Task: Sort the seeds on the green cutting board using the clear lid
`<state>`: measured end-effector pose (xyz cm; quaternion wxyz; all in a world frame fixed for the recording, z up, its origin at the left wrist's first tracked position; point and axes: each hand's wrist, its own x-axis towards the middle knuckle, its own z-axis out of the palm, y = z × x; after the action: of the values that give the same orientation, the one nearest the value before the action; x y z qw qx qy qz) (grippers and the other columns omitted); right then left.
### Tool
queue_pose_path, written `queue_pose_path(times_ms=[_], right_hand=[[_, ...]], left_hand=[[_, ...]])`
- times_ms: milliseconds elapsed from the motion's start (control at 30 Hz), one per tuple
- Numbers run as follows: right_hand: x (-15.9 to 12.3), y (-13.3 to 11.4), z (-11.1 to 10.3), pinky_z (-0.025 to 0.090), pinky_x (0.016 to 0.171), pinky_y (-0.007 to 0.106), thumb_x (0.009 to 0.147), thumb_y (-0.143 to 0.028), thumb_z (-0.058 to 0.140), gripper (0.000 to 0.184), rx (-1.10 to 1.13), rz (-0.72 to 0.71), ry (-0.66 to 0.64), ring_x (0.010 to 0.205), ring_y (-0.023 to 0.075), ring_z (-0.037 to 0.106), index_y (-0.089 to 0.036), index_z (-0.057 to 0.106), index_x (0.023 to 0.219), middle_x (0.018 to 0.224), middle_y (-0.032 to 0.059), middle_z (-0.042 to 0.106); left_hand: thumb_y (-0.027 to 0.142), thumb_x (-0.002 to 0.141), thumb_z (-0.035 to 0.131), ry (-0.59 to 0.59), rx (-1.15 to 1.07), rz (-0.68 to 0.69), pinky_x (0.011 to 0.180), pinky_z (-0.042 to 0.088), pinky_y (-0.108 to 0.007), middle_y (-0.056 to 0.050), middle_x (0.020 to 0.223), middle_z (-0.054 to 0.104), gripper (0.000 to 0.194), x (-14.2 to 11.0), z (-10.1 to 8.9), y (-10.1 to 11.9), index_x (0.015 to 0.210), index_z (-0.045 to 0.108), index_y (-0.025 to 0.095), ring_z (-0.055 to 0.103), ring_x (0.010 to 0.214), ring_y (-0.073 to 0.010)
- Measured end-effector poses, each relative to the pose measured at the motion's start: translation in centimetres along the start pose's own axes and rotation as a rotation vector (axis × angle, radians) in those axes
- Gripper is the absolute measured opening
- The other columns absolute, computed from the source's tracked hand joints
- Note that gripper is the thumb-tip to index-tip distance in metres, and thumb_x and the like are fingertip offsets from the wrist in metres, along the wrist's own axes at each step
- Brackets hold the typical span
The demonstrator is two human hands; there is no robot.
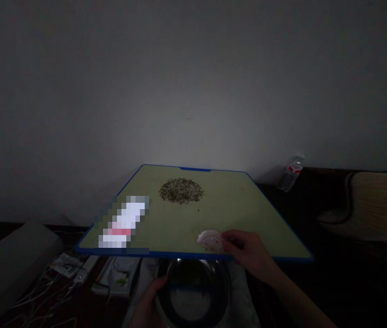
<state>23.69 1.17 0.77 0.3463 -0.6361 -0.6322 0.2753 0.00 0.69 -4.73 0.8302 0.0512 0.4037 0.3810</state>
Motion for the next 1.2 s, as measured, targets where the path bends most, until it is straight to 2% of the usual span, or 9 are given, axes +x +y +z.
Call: queue_pose_path(times_ms=[33, 167, 300, 367, 533, 700, 833, 1000, 1200], right_hand=[[-0.3, -0.3, 0.3, 0.043, 0.05, 0.022, 0.076, -0.031, 0.048, 0.023, 0.02, -0.005, -0.031, 0.057, 0.0139, 0.059, -0.017, 0.066, 0.082, 0.069, 0.0028, 0.066], [0.6, -0.4, 0.5, 0.039, 0.041, 0.019, 0.074, -0.035, 0.052, 0.027, 0.139, 0.013, -0.086, 0.045, 0.0097, 0.053, -0.014, 0.064, 0.086, 0.066, 0.0028, 0.064], [4.7, 1.2, -0.6, 0.036, 0.036, 0.018, 0.074, -0.034, 0.05, 0.028, 0.105, 0.005, 0.076, 0.038, 0.0079, 0.048, -0.013, 0.063, 0.086, 0.054, 0.0007, 0.059], [7.1, 1.8, -1.3, 0.038, 0.039, 0.018, 0.073, -0.032, 0.05, 0.026, 0.037, -0.029, 0.174, 0.04, 0.0077, 0.049, -0.013, 0.063, 0.086, 0.057, 0.0011, 0.06], [10.0, 1.9, -1.8, 0.038, 0.041, 0.018, 0.072, -0.025, 0.048, 0.024, -0.102, -0.043, 0.147, 0.039, 0.0078, 0.05, -0.013, 0.065, 0.083, 0.055, 0.001, 0.061], [10.0, 1.6, -1.5, 0.038, 0.045, 0.019, 0.071, -0.022, 0.049, 0.024, -0.198, -0.071, 0.112, 0.043, 0.0099, 0.052, -0.013, 0.067, 0.085, 0.05, 0.0009, 0.061], [10.1, 1.8, -1.5, 0.039, 0.047, 0.02, 0.071, -0.022, 0.05, 0.024, -0.221, -0.074, 0.1, 0.043, 0.0107, 0.053, -0.013, 0.068, 0.085, 0.052, 0.002, 0.062], [8.9, 1.8, -1.0, 0.039, 0.045, 0.02, 0.072, -0.023, 0.049, 0.025, -0.164, -0.116, 0.011, 0.042, 0.01, 0.052, -0.012, 0.067, 0.086, 0.057, 0.0031, 0.064], [5.6, 1.1, 0.4, 0.04, 0.045, 0.02, 0.076, -0.029, 0.049, 0.026, -0.082, -0.162, -0.103, 0.047, 0.0099, 0.054, -0.014, 0.066, 0.087, 0.067, 0.0031, 0.065]], left_hand=[[0.021, 0.065, 0.059, -0.036, -0.008, -0.098, 0.082, 0.044, -0.039, -0.01, 0.065, 0.072, 0.016, -0.3, 0.4, 0.2, 0.071, 0.068, 0.01, 0.065, 0.083, -0.0283], [0.022, 0.068, 0.055, -0.071, -0.076, -0.106, 0.083, 0.043, -0.038, -0.01, 0.063, 0.072, 0.017, -1.4, 1.6, 0.7, 0.065, 0.067, 0.01, 0.063, 0.087, -0.029], [0.02, 0.066, 0.057, -0.037, -0.048, -0.103, 0.085, 0.042, -0.039, -0.011, 0.066, 0.072, 0.015, -1.5, 1.6, 0.8, 0.068, 0.067, 0.01, 0.061, 0.093, -0.0299], [0.02, 0.066, 0.056, -0.042, -0.045, -0.094, 0.086, 0.041, -0.039, -0.011, 0.067, 0.073, 0.015, -1.2, 1.2, 0.8, 0.069, 0.066, 0.01, 0.06, 0.094, -0.0297], [0.021, 0.065, 0.058, 0.005, -0.046, -0.075, 0.086, 0.042, -0.041, -0.009, 0.064, 0.073, 0.017, 0.0, 0.0, 0.8, 0.076, 0.066, 0.011, 0.06, 0.095, -0.0303], [0.022, 0.063, 0.06, 0.024, -0.047, -0.054, 0.083, 0.044, -0.042, -0.011, 0.07, 0.073, 0.035, 0.9, -0.9, 0.6, 0.095, 0.061, 0.007, 0.058, 0.098, -0.0316], [0.02, 0.064, 0.058, 0.018, -0.062, -0.045, 0.082, 0.045, -0.04, -0.01, 0.07, 0.073, 0.036, 0.7, -0.7, 0.7, 0.097, 0.061, 0.007, 0.059, 0.097, -0.0298], [0.019, 0.064, 0.057, 0.018, -0.063, -0.04, 0.084, 0.044, -0.042, -0.009, 0.066, 0.073, 0.028, -0.2, 0.3, 0.9, 0.088, 0.065, 0.009, 0.058, 0.098, -0.0307], [0.021, 0.066, 0.057, -0.019, -0.062, -0.024, 0.085, 0.043, -0.038, -0.01, 0.065, 0.073, 0.016, -0.9, 0.5, 0.8, 0.069, 0.068, 0.01, 0.06, 0.096, -0.0298]])
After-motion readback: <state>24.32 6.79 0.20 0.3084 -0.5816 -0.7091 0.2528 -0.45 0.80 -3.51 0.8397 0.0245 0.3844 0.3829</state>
